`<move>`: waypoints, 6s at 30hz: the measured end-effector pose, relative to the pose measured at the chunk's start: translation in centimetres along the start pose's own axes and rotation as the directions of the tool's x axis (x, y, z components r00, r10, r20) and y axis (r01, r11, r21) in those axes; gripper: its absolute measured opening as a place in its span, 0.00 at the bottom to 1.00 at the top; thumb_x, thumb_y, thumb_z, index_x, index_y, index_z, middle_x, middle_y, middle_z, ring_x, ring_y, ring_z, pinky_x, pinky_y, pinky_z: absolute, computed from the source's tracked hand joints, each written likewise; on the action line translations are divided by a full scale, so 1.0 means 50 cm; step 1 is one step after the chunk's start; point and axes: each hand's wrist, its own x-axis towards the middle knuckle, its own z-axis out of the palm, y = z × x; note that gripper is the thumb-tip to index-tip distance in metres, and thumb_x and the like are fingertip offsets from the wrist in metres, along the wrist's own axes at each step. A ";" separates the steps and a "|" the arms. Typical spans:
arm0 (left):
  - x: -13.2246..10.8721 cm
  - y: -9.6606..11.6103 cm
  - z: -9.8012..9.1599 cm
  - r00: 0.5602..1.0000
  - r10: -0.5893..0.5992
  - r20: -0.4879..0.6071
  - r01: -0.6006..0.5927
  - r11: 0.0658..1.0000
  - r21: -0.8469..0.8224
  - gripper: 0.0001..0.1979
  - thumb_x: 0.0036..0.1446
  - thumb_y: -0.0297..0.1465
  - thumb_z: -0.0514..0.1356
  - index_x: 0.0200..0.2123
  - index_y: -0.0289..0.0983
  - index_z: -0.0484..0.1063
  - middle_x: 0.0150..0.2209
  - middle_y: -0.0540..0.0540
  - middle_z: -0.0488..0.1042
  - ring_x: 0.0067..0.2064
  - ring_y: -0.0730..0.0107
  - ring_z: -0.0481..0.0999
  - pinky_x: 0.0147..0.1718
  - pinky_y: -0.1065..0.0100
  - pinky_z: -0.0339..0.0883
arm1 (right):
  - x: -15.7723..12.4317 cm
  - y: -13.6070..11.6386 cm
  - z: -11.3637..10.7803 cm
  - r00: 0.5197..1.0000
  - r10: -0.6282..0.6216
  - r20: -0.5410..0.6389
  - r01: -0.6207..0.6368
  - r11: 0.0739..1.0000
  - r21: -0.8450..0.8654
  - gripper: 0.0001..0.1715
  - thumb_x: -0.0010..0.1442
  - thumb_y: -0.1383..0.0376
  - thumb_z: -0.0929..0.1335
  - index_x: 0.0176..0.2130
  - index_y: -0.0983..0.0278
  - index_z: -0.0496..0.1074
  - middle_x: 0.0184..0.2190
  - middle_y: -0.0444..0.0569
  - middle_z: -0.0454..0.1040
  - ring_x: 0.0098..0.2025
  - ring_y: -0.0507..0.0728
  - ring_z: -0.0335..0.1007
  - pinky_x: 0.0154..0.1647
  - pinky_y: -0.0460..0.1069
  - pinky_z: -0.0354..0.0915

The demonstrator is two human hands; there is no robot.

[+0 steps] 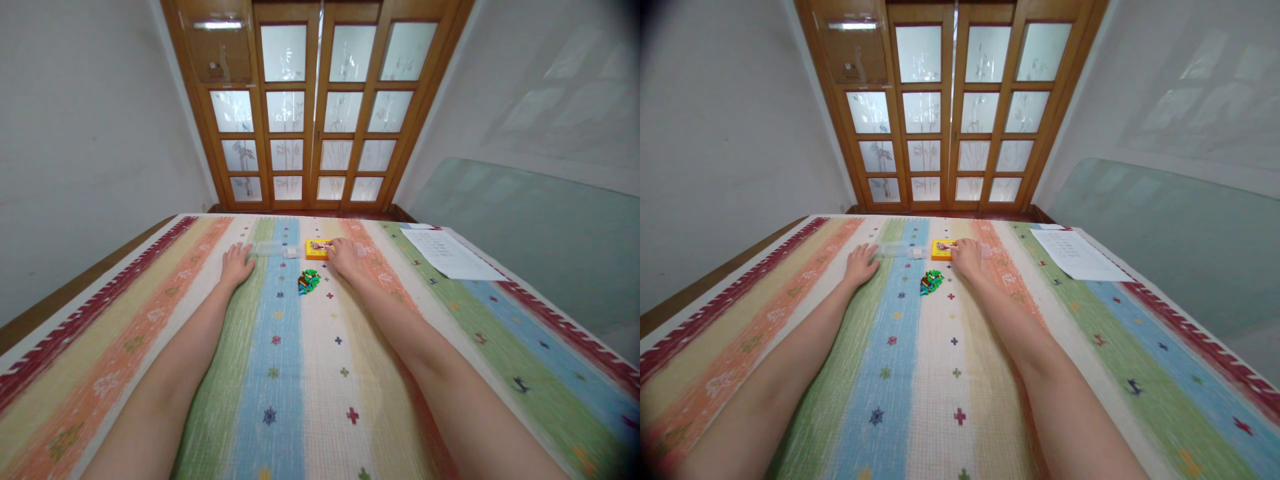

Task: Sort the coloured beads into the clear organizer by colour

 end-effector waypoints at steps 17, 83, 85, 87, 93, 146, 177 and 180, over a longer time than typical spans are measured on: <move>0.024 0.025 0.008 0.995 0.076 0.070 -0.080 0.995 0.056 0.30 0.65 0.42 0.55 0.68 0.41 0.64 0.72 0.37 0.59 0.74 0.41 0.52 0.71 0.33 0.37 | -0.069 0.081 0.000 0.995 0.062 0.074 -0.053 0.992 -0.111 0.35 0.71 0.49 0.60 0.68 0.64 0.66 0.67 0.63 0.64 0.68 0.71 0.56 0.70 0.64 0.51; 0.000 -0.005 -0.016 0.992 -0.124 0.009 0.124 0.992 -0.010 0.29 0.64 0.40 0.53 0.66 0.41 0.69 0.71 0.39 0.63 0.71 0.40 0.59 0.66 0.36 0.52 | -0.084 0.051 -0.014 0.984 -0.099 0.147 0.105 0.994 -0.031 0.29 0.72 0.55 0.61 0.67 0.58 0.68 0.69 0.54 0.63 0.69 0.66 0.57 0.68 0.61 0.56; -0.002 -0.007 -0.020 0.992 -0.127 0.008 0.127 0.992 -0.009 0.28 0.64 0.39 0.53 0.66 0.42 0.70 0.71 0.40 0.63 0.71 0.40 0.60 0.66 0.36 0.52 | -0.084 0.050 -0.015 0.984 -0.103 0.143 0.108 0.994 -0.027 0.29 0.71 0.55 0.62 0.67 0.58 0.68 0.69 0.55 0.63 0.69 0.66 0.57 0.68 0.61 0.56; -0.003 -0.006 -0.023 0.991 -0.131 0.006 0.131 0.991 -0.004 0.28 0.64 0.39 0.53 0.66 0.42 0.70 0.70 0.41 0.64 0.71 0.41 0.60 0.67 0.37 0.52 | -0.085 0.049 -0.017 0.985 -0.107 0.133 0.111 0.993 -0.024 0.29 0.71 0.56 0.62 0.67 0.59 0.68 0.69 0.55 0.63 0.69 0.66 0.57 0.68 0.60 0.56; -0.001 -0.002 -0.025 0.992 -0.125 0.005 0.125 0.992 0.011 0.28 0.64 0.39 0.54 0.66 0.42 0.70 0.70 0.41 0.64 0.70 0.43 0.61 0.68 0.41 0.53 | -0.088 0.048 -0.017 0.987 -0.115 0.115 0.118 0.993 -0.023 0.28 0.71 0.56 0.62 0.66 0.58 0.68 0.69 0.55 0.64 0.69 0.66 0.57 0.69 0.61 0.54; -0.016 0.134 -0.022 0.952 0.227 0.204 -0.226 0.974 -0.025 0.31 0.69 0.49 0.52 0.72 0.51 0.58 0.75 0.43 0.52 0.76 0.43 0.49 0.69 0.33 0.42 | -0.076 -0.006 -0.014 0.950 -0.281 0.138 0.287 0.958 -0.026 0.24 0.73 0.60 0.60 0.64 0.57 0.69 0.69 0.54 0.66 0.70 0.68 0.55 0.67 0.69 0.51; 0.020 -0.012 -0.028 0.979 -0.197 0.060 0.196 0.980 0.011 0.35 0.64 0.47 0.52 0.69 0.38 0.65 0.72 0.35 0.59 0.73 0.46 0.57 0.72 0.46 0.46 | -0.058 0.003 0.011 0.945 -0.289 0.154 0.281 0.957 0.075 0.27 0.71 0.65 0.61 0.66 0.60 0.67 0.69 0.53 0.66 0.72 0.66 0.55 0.70 0.70 0.48; 0.021 -0.018 -0.025 0.979 -0.196 0.056 0.197 0.980 -0.007 0.34 0.64 0.48 0.52 0.68 0.38 0.67 0.72 0.35 0.59 0.73 0.45 0.57 0.71 0.44 0.47 | -0.061 0.002 0.009 0.944 -0.290 0.159 0.277 0.955 0.102 0.27 0.71 0.65 0.61 0.66 0.61 0.67 0.69 0.53 0.65 0.72 0.65 0.55 0.71 0.69 0.47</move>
